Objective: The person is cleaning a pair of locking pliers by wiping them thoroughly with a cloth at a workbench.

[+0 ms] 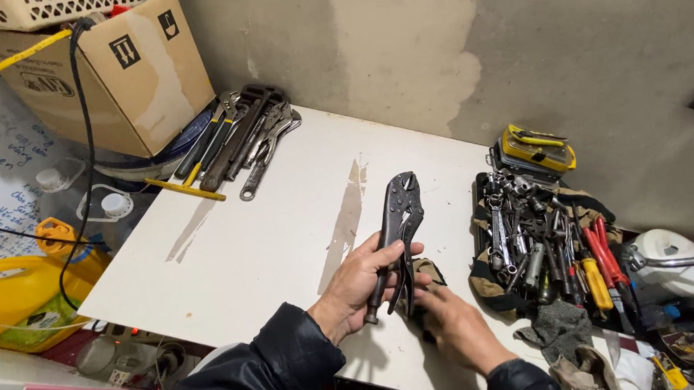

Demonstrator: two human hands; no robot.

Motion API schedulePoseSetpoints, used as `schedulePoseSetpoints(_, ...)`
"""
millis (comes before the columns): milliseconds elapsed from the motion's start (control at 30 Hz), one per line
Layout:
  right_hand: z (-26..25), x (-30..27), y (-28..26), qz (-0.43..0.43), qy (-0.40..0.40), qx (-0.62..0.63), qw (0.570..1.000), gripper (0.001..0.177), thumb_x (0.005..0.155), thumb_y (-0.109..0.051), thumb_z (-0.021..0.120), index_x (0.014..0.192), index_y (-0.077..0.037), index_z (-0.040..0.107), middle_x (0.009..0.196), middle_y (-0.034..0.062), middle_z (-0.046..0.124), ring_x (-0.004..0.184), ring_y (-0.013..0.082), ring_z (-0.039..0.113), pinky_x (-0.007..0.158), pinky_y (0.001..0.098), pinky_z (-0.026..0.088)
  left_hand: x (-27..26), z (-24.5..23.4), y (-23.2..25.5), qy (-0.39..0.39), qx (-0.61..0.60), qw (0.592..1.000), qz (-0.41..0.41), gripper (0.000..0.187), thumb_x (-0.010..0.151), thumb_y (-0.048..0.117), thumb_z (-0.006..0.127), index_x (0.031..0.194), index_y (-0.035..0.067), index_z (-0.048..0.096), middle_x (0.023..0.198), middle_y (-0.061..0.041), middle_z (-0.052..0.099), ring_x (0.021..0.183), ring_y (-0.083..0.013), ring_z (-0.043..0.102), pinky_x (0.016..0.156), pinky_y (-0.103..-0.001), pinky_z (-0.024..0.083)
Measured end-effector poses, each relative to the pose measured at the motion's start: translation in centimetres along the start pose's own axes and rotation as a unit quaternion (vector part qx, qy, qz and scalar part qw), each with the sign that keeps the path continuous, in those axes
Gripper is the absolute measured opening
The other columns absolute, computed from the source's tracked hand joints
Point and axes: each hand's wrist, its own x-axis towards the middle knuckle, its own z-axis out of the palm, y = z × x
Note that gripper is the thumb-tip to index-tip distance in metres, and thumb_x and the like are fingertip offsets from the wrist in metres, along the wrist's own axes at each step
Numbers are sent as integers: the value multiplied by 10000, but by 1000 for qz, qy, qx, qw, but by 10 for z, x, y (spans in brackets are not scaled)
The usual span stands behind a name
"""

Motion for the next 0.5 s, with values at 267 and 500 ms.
schedulePoseSetpoints(267,-127,2,-73,319,151,445,823,328,885,-48,652,1209,-89,670,1249,206,694,1018,336,681,833,497,599,-13,13,12,48,61,997,4,453,1019,376,476,1292,28,578,1087,-163,706,669,-256,686,593,-377,635)
schedulePoseSetpoints(500,-110,-11,-116,-83,296,160,938,375,727,-193,826,1096,-155,771,1149,73,570,1101,210,595,1023,325,454,-14,21,13,171,273,947,9,750,946,623,264,1072,76,762,1118,-110,784,1026,-194,714,892,-308,564)
